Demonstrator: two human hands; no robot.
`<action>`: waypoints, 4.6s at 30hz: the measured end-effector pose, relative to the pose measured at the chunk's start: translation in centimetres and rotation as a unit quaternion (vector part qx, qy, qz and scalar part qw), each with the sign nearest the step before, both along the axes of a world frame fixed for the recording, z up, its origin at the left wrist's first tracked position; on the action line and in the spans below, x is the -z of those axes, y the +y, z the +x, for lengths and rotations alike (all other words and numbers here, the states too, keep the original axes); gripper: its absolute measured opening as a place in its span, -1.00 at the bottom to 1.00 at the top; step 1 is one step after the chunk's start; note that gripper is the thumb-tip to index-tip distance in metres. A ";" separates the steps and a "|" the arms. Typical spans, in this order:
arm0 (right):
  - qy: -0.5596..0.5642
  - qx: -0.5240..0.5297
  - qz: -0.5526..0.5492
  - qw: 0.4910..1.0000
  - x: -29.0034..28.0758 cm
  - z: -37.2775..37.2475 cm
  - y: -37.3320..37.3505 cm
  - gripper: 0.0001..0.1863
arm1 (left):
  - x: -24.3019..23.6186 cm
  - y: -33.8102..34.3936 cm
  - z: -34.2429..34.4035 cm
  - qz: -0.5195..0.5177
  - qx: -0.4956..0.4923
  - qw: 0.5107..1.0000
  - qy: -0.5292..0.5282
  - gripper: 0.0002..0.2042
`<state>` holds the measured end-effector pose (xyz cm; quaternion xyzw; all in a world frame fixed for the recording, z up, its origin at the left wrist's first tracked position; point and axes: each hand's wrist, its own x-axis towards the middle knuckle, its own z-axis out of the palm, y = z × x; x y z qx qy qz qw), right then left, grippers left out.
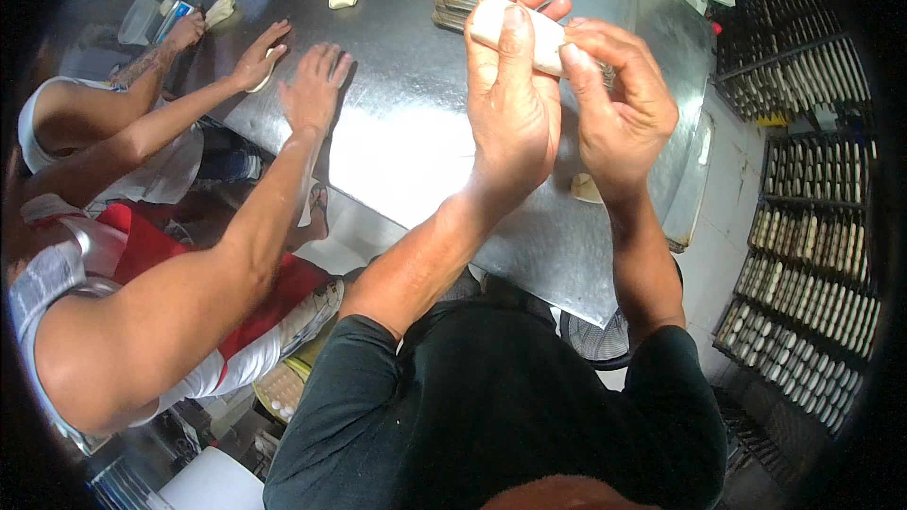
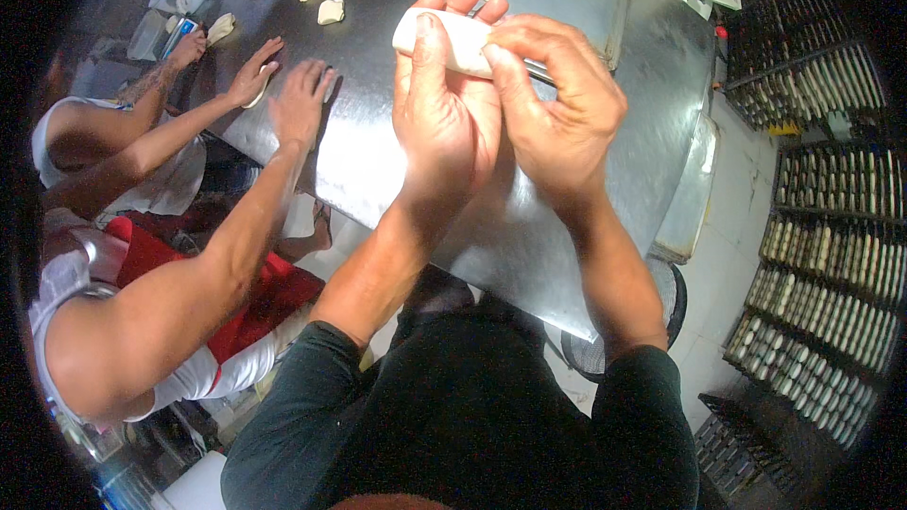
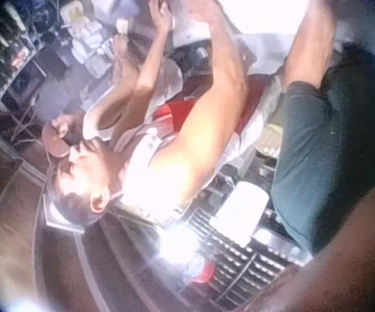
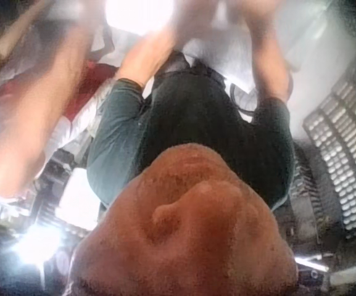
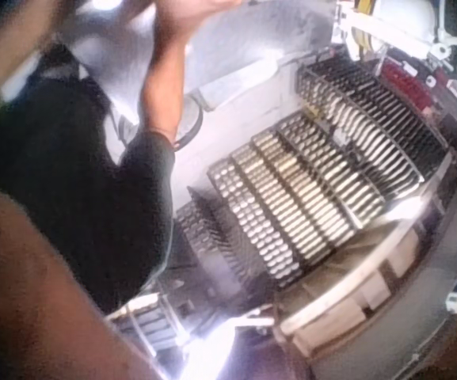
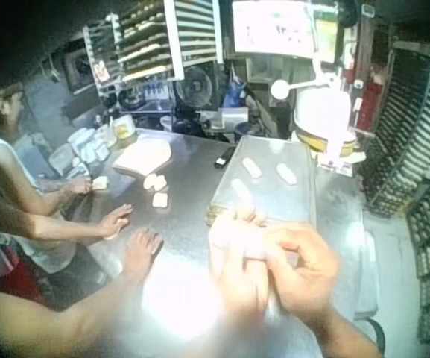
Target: The person rolls dough by hand at a workstation, places the shaped dough onto metal trays, and slides the filled trays into a large oven.
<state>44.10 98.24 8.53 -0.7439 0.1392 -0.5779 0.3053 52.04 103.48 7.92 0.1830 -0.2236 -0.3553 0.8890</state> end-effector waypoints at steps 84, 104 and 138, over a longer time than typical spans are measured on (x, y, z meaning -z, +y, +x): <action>0.373 0.236 0.178 0.879 13.9 -22.5 -1.9 -0.70 | 12.4 15.3 10.8 0.553 -0.071 0.555 -0.617 -0.51; 0.556 0.106 -0.065 0.821 22.3 -15.2 2.7 0.05 | 19.7 15.8 11.5 0.555 -0.062 0.367 -0.744 -0.09; 0.413 0.193 0.082 0.886 13.3 2.4 -23.8 -0.54 | 16.9 7.4 10.5 0.398 0.104 0.574 -0.708 -0.32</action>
